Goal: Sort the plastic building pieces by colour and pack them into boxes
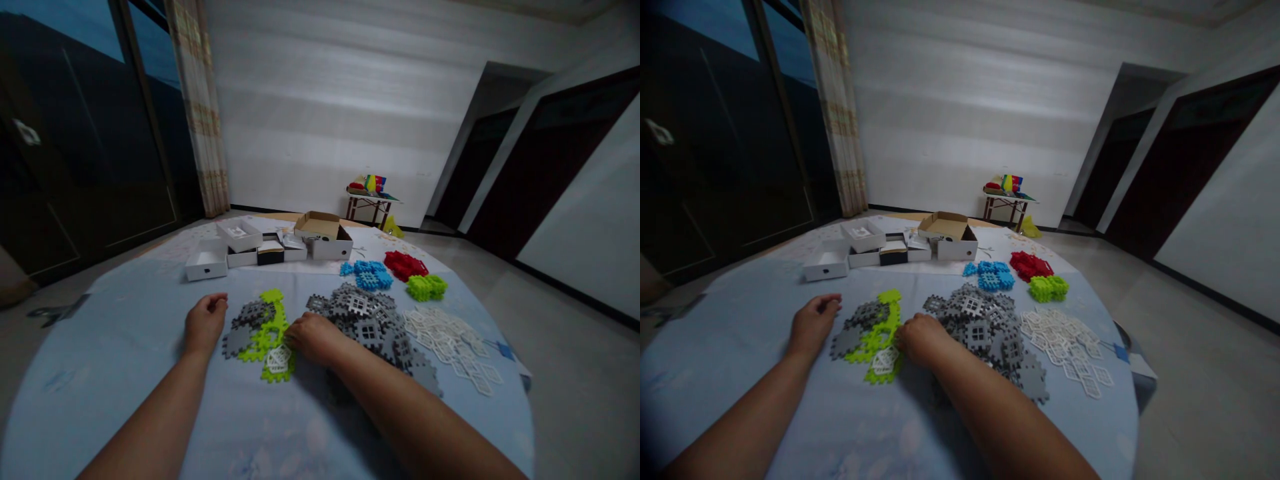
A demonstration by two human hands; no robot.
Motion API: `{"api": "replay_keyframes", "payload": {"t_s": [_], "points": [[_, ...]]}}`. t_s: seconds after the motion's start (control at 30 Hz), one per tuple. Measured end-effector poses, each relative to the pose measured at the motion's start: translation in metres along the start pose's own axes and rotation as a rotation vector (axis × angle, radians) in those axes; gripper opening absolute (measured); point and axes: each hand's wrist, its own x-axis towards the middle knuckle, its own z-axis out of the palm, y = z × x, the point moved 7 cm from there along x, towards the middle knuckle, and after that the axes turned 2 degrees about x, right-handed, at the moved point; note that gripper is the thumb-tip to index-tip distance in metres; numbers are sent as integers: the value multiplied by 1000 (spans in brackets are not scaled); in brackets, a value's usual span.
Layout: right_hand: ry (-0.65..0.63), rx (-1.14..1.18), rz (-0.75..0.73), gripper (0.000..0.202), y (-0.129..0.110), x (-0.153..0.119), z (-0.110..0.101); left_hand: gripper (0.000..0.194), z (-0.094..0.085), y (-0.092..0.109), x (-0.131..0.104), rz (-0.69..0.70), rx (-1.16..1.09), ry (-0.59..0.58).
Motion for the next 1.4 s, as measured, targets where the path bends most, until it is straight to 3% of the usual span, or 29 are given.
{"api": "replay_keyframes", "payload": {"t_s": [0.43,0.6,0.7,0.8,0.97,1.1,1.23,1.4], "points": [[239,-65,78,20,7,2,-19,40,-1,6,1,-38,38,-37],[349,-32,123,24,15,-16,-38,40,-3,13,0,-67,67,-56],[469,20,213,27,38,-45,-60,39,-6,18,-2,-71,125,-50],[634,120,355,28,83,-92,-79,39,-7,22,-4,-65,176,-50],[757,93,582,24,162,-179,-86,41,-4,13,-2,-62,200,-41],[789,43,757,26,197,-227,-86,41,-1,1,5,-31,204,-25],[811,35,765,28,192,-228,-87,38,-2,2,5,-30,174,-18],[785,151,525,25,144,-174,-78,35,-3,12,0,-62,87,-33]]}}
